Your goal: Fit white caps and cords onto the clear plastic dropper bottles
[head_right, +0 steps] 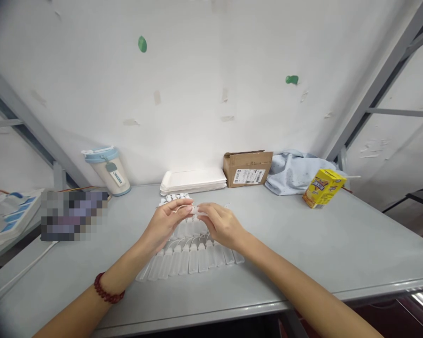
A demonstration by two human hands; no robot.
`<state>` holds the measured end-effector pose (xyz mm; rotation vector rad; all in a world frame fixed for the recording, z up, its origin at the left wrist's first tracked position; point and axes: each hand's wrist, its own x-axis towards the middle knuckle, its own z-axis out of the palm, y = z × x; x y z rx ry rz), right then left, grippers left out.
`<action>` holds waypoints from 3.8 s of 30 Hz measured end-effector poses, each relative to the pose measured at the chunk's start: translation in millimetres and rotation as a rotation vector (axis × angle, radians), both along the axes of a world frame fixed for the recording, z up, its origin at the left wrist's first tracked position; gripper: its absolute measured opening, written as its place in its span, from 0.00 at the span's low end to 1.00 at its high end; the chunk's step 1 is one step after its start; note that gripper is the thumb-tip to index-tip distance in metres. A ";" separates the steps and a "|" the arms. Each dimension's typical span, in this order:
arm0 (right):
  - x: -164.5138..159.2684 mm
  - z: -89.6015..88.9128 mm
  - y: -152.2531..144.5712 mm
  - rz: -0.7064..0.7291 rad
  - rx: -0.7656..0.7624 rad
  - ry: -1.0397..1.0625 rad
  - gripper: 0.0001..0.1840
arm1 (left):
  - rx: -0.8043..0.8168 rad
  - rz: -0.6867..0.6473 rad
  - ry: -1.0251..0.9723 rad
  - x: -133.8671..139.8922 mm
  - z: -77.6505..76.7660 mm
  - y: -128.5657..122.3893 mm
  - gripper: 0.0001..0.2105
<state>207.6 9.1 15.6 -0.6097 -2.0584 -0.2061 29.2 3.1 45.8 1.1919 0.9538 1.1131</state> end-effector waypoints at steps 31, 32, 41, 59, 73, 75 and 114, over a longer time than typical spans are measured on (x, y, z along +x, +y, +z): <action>-0.6 1.0 -2.7 0.010 -0.024 -0.004 0.10 | 0.173 -0.080 0.219 1.2 3.8 -2.6 0.12; -0.4 0.4 -2.4 0.013 -0.017 -0.004 0.10 | 0.141 -0.092 0.220 1.3 3.5 -2.6 0.13; 1.1 2.6 0.6 -0.019 0.014 0.044 0.08 | 0.005 -0.231 0.094 -1.8 4.6 -2.6 0.15; 0.5 18.7 -7.2 0.045 -0.694 0.259 0.14 | 0.325 -0.126 0.335 -0.2 0.3 -4.0 0.10; 2.5 23.7 -6.9 0.150 -1.088 0.387 0.18 | 0.768 0.070 0.703 3.9 -9.3 -14.5 0.08; 3.2 24.2 -5.3 0.172 -1.148 0.420 0.18 | 0.911 0.083 0.722 2.8 -15.4 -12.1 0.06; 4.5 25.4 -7.3 0.218 -1.170 0.417 0.18 | 0.527 0.023 0.655 5.1 0.0 -11.8 0.12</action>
